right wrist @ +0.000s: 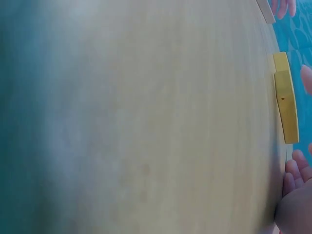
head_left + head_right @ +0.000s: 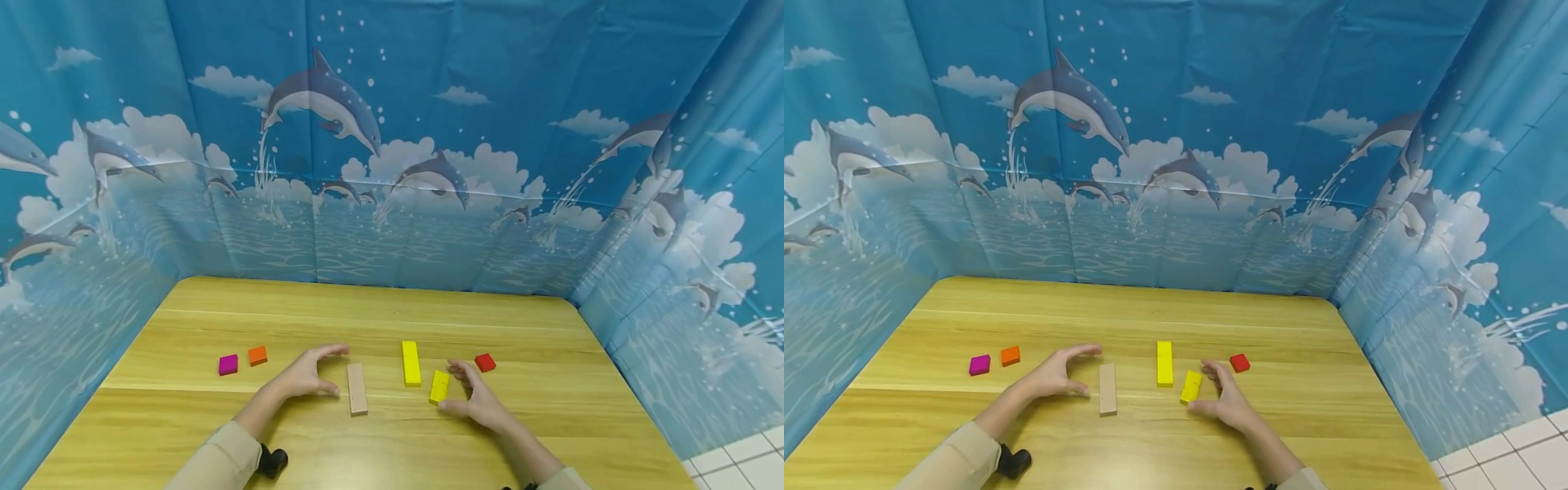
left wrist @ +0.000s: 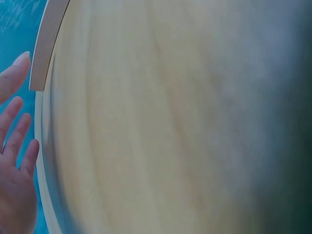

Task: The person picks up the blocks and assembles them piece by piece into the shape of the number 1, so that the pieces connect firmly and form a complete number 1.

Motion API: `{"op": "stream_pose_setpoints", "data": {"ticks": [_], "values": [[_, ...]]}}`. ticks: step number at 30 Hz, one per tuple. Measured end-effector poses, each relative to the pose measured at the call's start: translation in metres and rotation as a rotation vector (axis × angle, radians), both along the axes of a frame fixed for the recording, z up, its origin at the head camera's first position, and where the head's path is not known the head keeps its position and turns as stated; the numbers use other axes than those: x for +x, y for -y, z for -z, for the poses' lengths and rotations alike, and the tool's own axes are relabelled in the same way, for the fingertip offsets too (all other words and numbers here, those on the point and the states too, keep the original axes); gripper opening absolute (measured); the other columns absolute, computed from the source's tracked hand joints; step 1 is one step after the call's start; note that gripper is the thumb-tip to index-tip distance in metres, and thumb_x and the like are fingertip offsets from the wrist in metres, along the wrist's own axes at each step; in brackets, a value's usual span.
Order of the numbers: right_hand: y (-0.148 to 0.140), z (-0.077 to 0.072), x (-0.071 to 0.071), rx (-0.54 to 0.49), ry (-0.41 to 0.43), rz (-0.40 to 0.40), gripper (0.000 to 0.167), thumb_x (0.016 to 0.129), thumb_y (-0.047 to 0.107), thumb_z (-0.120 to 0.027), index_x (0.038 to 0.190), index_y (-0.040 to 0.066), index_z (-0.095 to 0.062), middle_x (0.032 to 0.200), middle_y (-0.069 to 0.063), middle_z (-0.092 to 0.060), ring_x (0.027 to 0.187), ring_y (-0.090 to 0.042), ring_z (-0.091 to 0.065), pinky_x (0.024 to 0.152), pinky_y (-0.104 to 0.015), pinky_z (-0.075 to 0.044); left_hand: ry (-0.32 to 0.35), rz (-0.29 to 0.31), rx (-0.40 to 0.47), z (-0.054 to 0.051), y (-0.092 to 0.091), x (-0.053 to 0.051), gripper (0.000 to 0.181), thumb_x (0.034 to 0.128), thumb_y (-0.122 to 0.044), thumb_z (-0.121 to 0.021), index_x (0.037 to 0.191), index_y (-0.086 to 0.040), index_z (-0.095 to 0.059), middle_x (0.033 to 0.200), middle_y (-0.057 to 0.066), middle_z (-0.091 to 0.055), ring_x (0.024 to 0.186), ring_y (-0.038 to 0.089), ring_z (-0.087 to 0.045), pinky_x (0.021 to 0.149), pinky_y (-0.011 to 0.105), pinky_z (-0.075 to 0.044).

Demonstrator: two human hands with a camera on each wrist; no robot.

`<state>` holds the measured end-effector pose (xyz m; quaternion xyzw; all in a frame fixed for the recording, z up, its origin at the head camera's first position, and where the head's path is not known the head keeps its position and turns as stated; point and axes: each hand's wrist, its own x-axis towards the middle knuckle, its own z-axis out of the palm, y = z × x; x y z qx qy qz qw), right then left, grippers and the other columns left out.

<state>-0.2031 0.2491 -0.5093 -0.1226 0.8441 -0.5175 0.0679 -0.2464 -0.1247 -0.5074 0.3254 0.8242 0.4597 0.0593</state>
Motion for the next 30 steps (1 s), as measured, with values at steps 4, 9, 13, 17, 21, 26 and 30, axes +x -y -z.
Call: {"op": "stream_pose_setpoints", "data": {"ticks": [4,9,13,17,21,26,30], "values": [[0.001,0.002,0.0,0.017,0.014,0.004,0.08,0.07,0.021,-0.079,0.136,0.007,-0.035,0.13,-0.012,-0.041,0.121,-0.029,-0.037,0.1,-0.047,-0.026,0.02,0.007,-0.037,0.0,-0.004,-0.002,0.078,0.0648,-0.019,-0.082,0.132,-0.003,-0.045,0.132,0.01,-0.049,0.124,0.03,-0.041,0.101,0.048,-0.03],[0.002,0.003,0.001,0.029,-0.009,-0.012,0.08,0.068,0.021,-0.08,0.134,0.004,-0.037,0.131,-0.012,-0.041,0.121,-0.028,-0.038,0.101,-0.048,-0.027,0.019,0.015,-0.078,0.001,-0.007,-0.004,0.077,0.0649,-0.024,-0.082,0.131,-0.006,-0.047,0.132,0.007,-0.049,0.125,0.029,-0.039,0.102,0.047,-0.03],[0.003,0.004,0.002,0.034,-0.034,-0.035,0.079,0.068,0.021,-0.081,0.132,0.003,-0.038,0.131,-0.012,-0.041,0.12,-0.028,-0.038,0.103,-0.049,-0.025,0.004,0.034,-0.104,0.001,-0.011,-0.006,0.075,0.0663,-0.027,-0.081,0.131,-0.007,-0.048,0.13,0.006,-0.051,0.125,0.029,-0.04,0.102,0.047,-0.03],[0.003,0.004,0.003,0.08,-0.096,-0.054,0.076,0.069,0.024,-0.08,0.13,0.002,-0.04,0.127,-0.012,-0.042,0.116,-0.028,-0.04,0.101,-0.047,-0.027,-0.016,0.055,-0.12,0.003,-0.014,-0.008,0.072,0.0673,-0.023,-0.081,0.129,-0.007,-0.049,0.127,0.005,-0.052,0.123,0.028,-0.041,0.101,0.047,-0.03],[0.003,0.004,0.003,0.134,-0.117,-0.055,0.075,0.069,0.026,-0.08,0.129,0.003,-0.042,0.126,-0.012,-0.043,0.116,-0.029,-0.04,0.099,-0.049,-0.028,-0.021,0.069,-0.138,0.003,-0.016,-0.008,0.069,0.067,-0.02,-0.081,0.128,-0.007,-0.051,0.128,0.006,-0.051,0.122,0.027,-0.041,0.1,0.046,-0.031],[0.002,0.004,0.002,0.135,-0.061,-0.034,0.073,0.068,0.025,-0.081,0.128,0.008,-0.044,0.128,-0.01,-0.042,0.119,-0.029,-0.037,0.102,-0.053,-0.023,-0.037,0.074,-0.178,0.0,-0.019,-0.007,0.067,0.0663,-0.023,-0.081,0.125,-0.01,-0.053,0.131,0.01,-0.049,0.123,0.031,-0.04,0.099,0.05,-0.031],[0.002,0.004,0.003,0.122,-0.051,-0.035,0.071,0.068,0.021,-0.081,0.127,0.007,-0.045,0.129,-0.011,-0.041,0.12,-0.03,-0.036,0.102,-0.054,-0.021,-0.052,0.068,-0.22,-0.001,-0.02,-0.006,0.065,0.0663,-0.026,-0.081,0.124,-0.012,-0.054,0.13,0.011,-0.049,0.123,0.033,-0.039,0.099,0.053,-0.029]]}}
